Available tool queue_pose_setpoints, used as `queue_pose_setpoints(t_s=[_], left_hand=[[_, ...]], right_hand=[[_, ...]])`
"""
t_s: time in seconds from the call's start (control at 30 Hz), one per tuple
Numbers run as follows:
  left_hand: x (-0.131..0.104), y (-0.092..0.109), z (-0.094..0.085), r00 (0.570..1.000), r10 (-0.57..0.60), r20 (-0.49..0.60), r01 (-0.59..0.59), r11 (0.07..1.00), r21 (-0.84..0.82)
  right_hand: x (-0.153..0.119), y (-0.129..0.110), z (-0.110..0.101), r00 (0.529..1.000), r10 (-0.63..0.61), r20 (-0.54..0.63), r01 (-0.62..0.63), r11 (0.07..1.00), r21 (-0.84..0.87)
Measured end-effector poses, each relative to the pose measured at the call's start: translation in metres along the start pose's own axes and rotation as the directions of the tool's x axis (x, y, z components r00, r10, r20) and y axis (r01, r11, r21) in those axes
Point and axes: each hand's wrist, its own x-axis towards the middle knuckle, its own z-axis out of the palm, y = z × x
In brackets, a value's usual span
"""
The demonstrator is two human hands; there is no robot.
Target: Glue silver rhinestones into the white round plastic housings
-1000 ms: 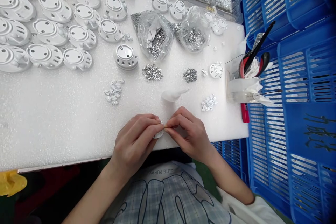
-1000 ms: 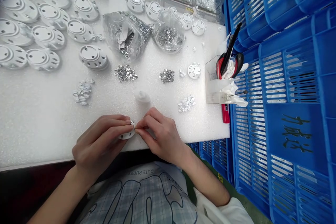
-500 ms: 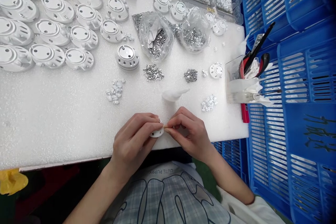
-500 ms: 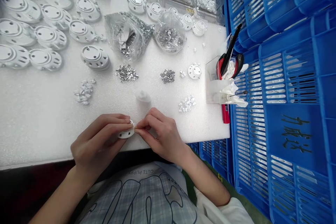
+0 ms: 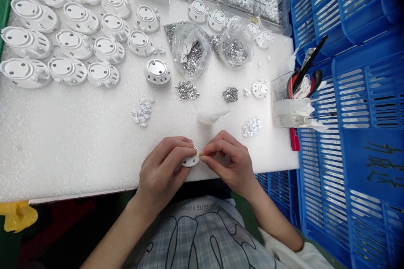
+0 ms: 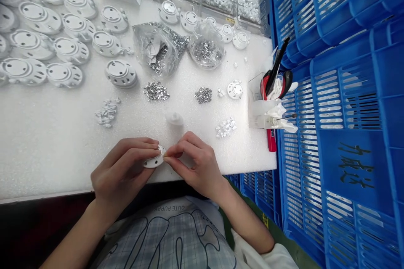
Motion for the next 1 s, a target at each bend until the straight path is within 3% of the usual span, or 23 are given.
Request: queue_pose_setpoints(t_s=[0.3, 0.5, 0.63, 0.7, 0.77, 0.87, 1.0], left_hand=[[-0.002, 0.0, 0.0, 0.998, -0.041, -0.044, 0.039, 0.998, -0.042], [-0.004, 0.004, -0.004, 0.989, -0.134, -0.057, 0.127, 0.985, -0.121], [-0.008, -0.008, -0.032, 0.931, -0.279, -0.236, 0.265, 0.96, -0.089], [-0.007, -0.021, -0.055, 0.913, -0.249, -0.324, 0.287, 0.955, 0.074], [-0.004, -0.035, -0.078, 0.89, -0.233, -0.393, 0.358, 0.89, 0.283], [0.0, -0.05, -0.103, 0.9, -0.24, -0.364, 0.392, 0.813, 0.431], [-0.007, -0.046, -0.117, 0.916, -0.325, -0.237, 0.399, 0.805, 0.439]], right_hand=[[-0.005, 0.004, -0.001, 0.993, 0.076, -0.095, -0.07, 0.996, 0.061], [-0.01, 0.008, 0.002, 0.991, 0.038, -0.128, -0.039, 0.999, -0.007], [-0.012, 0.012, 0.004, 0.989, 0.018, -0.145, -0.02, 1.0, -0.011], [-0.011, 0.012, 0.005, 0.989, 0.014, -0.148, -0.017, 1.0, -0.018], [-0.01, 0.011, 0.006, 0.989, 0.009, -0.148, -0.013, 1.0, -0.027], [-0.01, 0.01, 0.006, 0.988, -0.002, -0.157, -0.003, 0.999, -0.034], [-0.011, 0.01, 0.004, 0.987, -0.01, -0.161, 0.004, 0.999, -0.034]])
